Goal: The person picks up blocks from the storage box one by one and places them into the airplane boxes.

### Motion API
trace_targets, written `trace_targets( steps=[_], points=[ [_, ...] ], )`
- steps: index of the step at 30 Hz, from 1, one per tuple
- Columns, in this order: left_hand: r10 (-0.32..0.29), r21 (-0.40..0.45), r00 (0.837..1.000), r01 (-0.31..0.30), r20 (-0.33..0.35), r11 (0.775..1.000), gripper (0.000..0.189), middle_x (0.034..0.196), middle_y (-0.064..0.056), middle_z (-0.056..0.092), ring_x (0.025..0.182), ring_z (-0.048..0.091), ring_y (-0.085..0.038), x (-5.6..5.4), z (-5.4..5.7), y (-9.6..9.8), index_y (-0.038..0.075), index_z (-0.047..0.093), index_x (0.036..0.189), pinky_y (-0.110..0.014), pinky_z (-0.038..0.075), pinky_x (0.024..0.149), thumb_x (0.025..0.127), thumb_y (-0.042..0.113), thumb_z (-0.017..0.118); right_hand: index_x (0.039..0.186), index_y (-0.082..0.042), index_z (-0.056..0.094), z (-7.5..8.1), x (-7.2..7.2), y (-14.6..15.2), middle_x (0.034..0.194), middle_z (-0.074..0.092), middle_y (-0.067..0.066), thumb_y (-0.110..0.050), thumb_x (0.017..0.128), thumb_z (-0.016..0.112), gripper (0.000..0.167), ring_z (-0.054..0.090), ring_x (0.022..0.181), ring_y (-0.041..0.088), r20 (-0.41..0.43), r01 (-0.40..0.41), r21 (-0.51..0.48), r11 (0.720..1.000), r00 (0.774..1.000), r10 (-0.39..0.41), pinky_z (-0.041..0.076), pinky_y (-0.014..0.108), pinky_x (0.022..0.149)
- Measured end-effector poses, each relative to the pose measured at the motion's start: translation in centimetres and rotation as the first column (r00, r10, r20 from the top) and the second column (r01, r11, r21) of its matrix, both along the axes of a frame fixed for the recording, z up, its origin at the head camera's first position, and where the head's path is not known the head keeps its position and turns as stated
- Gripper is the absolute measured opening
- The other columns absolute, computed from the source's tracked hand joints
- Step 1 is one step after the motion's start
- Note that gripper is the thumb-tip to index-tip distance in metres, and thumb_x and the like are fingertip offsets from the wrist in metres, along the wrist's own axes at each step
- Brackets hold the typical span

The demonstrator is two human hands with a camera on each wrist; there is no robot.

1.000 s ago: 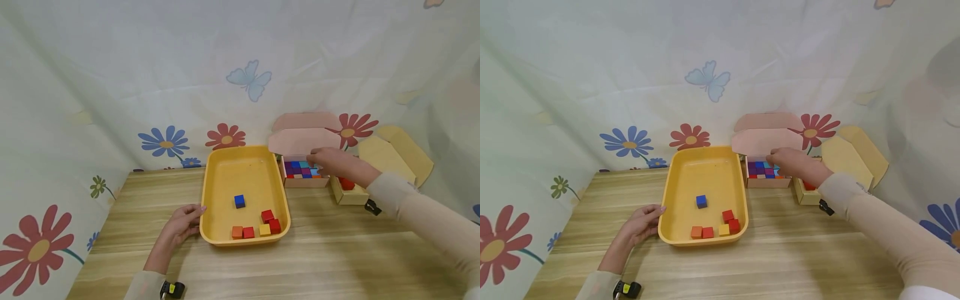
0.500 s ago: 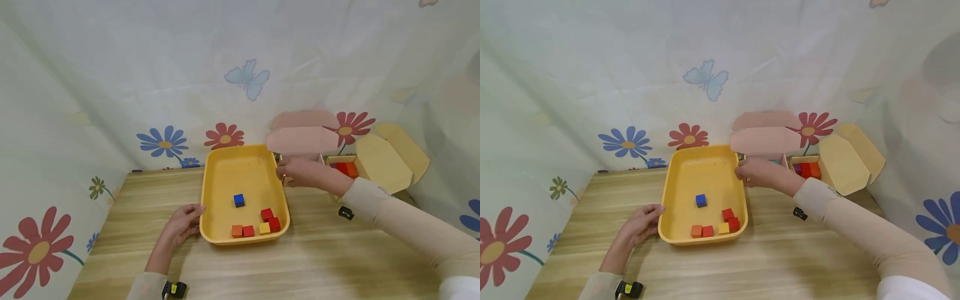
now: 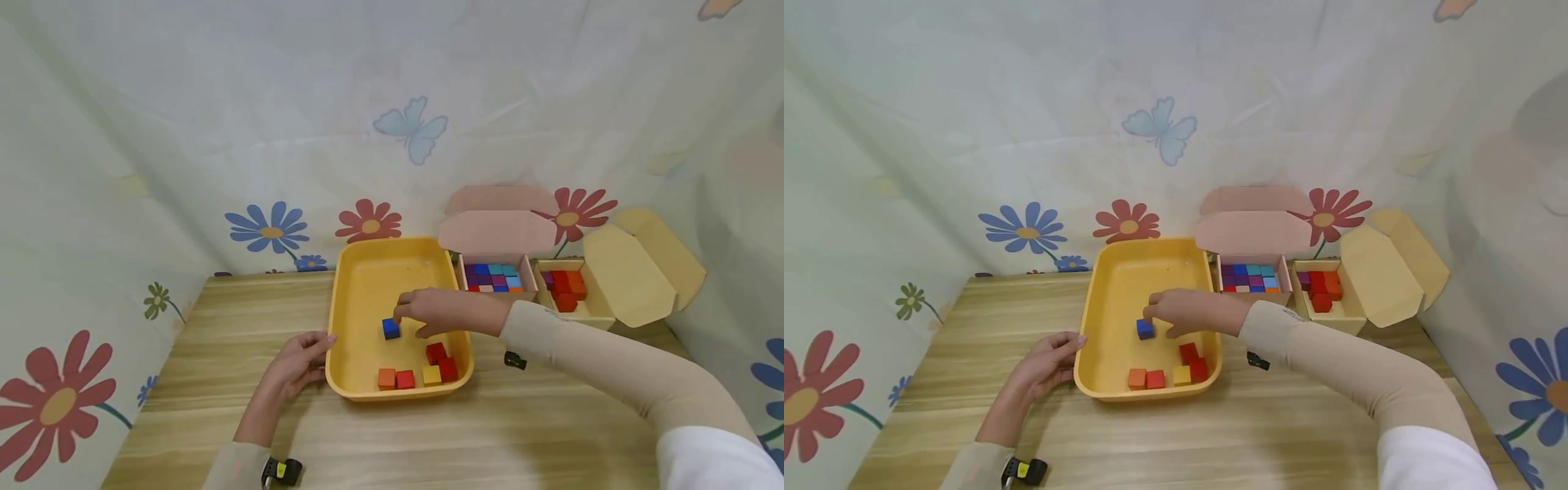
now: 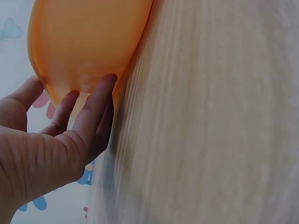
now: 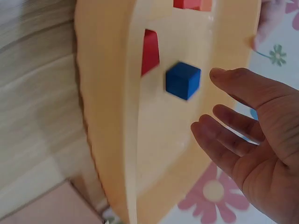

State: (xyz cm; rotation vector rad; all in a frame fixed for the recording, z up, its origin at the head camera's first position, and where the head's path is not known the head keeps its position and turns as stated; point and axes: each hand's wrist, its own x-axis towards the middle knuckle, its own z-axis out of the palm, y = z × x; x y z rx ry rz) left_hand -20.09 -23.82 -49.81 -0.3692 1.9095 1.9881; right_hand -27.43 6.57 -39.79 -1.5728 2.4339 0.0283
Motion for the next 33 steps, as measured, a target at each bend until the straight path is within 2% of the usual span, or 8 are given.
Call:
trace_targets(
  steps=[4, 8, 13, 18, 22, 26, 30, 33],
  points=[
    [-0.002, 0.001, 1.000, 0.002, 0.008, 1.000, 0.048, 0.112, -0.014, 0.066, 0.093, 0.069, -0.023, -0.1, -0.3, 0.1, -0.004, 0.055, 0.126, -0.038, 0.060, 0.076, 0.097, 0.030, 0.072, 0.134, -0.011, 0.063, -1.7, -0.7, -2.0, 0.135, 0.060, 0.011, -0.016, 0.093, 0.077, 0.044, 0.061, 0.120, 0.025, 0.006, -0.038, 0.040, 0.998, 0.999, 0.038, 0.050, 0.033, 0.105],
    [0.005, 0.007, 1.000, -0.005, 0.003, 1.000, 0.050, 0.111, -0.014, 0.066, 0.092, 0.069, -0.023, -0.2, -0.6, 0.3, -0.003, 0.056, 0.127, -0.038, 0.060, 0.075, 0.096, 0.032, 0.073, 0.133, -0.013, 0.066, -2.7, -1.3, -3.4, 0.132, 0.063, 0.008, -0.016, 0.095, 0.074, 0.039, 0.063, 0.115, 0.021, 0.008, -0.019, 0.071, 0.997, 1.000, 0.019, 0.051, 0.031, 0.103],
    [0.008, 0.017, 1.000, -0.009, 0.009, 1.000, 0.049, 0.109, -0.014, 0.067, 0.092, 0.070, -0.023, 0.0, -0.5, 0.4, -0.004, 0.055, 0.127, -0.039, 0.061, 0.076, 0.097, 0.030, 0.072, 0.129, -0.014, 0.069, -3.1, -1.8, -4.5, 0.123, 0.068, 0.005, -0.017, 0.096, 0.074, 0.034, 0.062, 0.103, 0.019, 0.012, 0.024, 0.132, 0.991, 1.000, -0.025, 0.053, 0.029, 0.098],
    [0.020, 0.023, 1.000, -0.021, 0.010, 1.000, 0.048, 0.109, -0.014, 0.068, 0.092, 0.070, -0.024, 0.2, -0.2, 0.3, -0.004, 0.054, 0.128, -0.040, 0.061, 0.076, 0.097, 0.028, 0.072, 0.124, -0.013, 0.070, -3.3, -2.2, -4.9, 0.116, 0.069, 0.005, -0.016, 0.095, 0.074, 0.029, 0.060, 0.095, 0.018, -0.006, 0.026, 0.123, 0.992, 1.000, -0.026, 0.055, 0.028, 0.092],
    [0.013, 0.015, 1.000, -0.013, 0.016, 1.000, 0.048, 0.109, -0.014, 0.068, 0.093, 0.070, -0.023, 0.2, -0.1, 0.2, -0.005, 0.054, 0.129, -0.039, 0.061, 0.077, 0.098, 0.028, 0.071, 0.120, -0.011, 0.073, -3.2, -2.4, -4.9, 0.113, 0.070, 0.006, -0.011, 0.096, 0.071, 0.024, 0.060, 0.093, 0.018, -0.012, 0.019, 0.080, 0.997, 1.000, -0.018, 0.055, 0.028, 0.088],
    [0.018, 0.007, 1.000, -0.018, 0.013, 1.000, 0.047, 0.108, -0.014, 0.068, 0.092, 0.069, -0.023, 0.0, 0.0, 0.1, -0.004, 0.056, 0.126, -0.039, 0.061, 0.077, 0.097, 0.029, 0.072, 0.119, -0.011, 0.074, -3.1, -2.5, -4.9, 0.111, 0.070, 0.005, -0.012, 0.097, 0.071, 0.022, 0.060, 0.092, 0.018, -0.001, 0.054, 0.050, 0.997, 0.999, -0.054, 0.055, 0.027, 0.087],
    [0.021, 0.000, 1.000, -0.021, 0.011, 1.000, 0.047, 0.108, -0.013, 0.068, 0.093, 0.069, -0.023, -0.2, 0.0, 0.0, -0.004, 0.056, 0.125, -0.040, 0.061, 0.077, 0.096, 0.030, 0.073, 0.118, -0.011, 0.073, -3.6, -2.5, -5.3, 0.109, 0.069, 0.004, -0.020, 0.096, 0.074, 0.024, 0.058, 0.089, 0.015, 0.027, 0.063, 0.087, 0.994, 0.998, -0.065, 0.054, 0.024, 0.083],
    [0.016, 0.000, 1.000, -0.016, 0.011, 1.000, 0.048, 0.108, -0.014, 0.068, 0.093, 0.069, -0.023, -0.2, 0.1, 0.0, -0.005, 0.055, 0.126, -0.040, 0.061, 0.077, 0.097, 0.029, 0.073, 0.117, -0.012, 0.073, -4.1, -2.2, -5.6, 0.106, 0.068, 0.002, -0.020, 0.095, 0.075, 0.023, 0.057, 0.087, 0.015, 0.013, 0.045, 0.119, 0.992, 0.999, -0.047, 0.053, 0.022, 0.082]
  ],
)
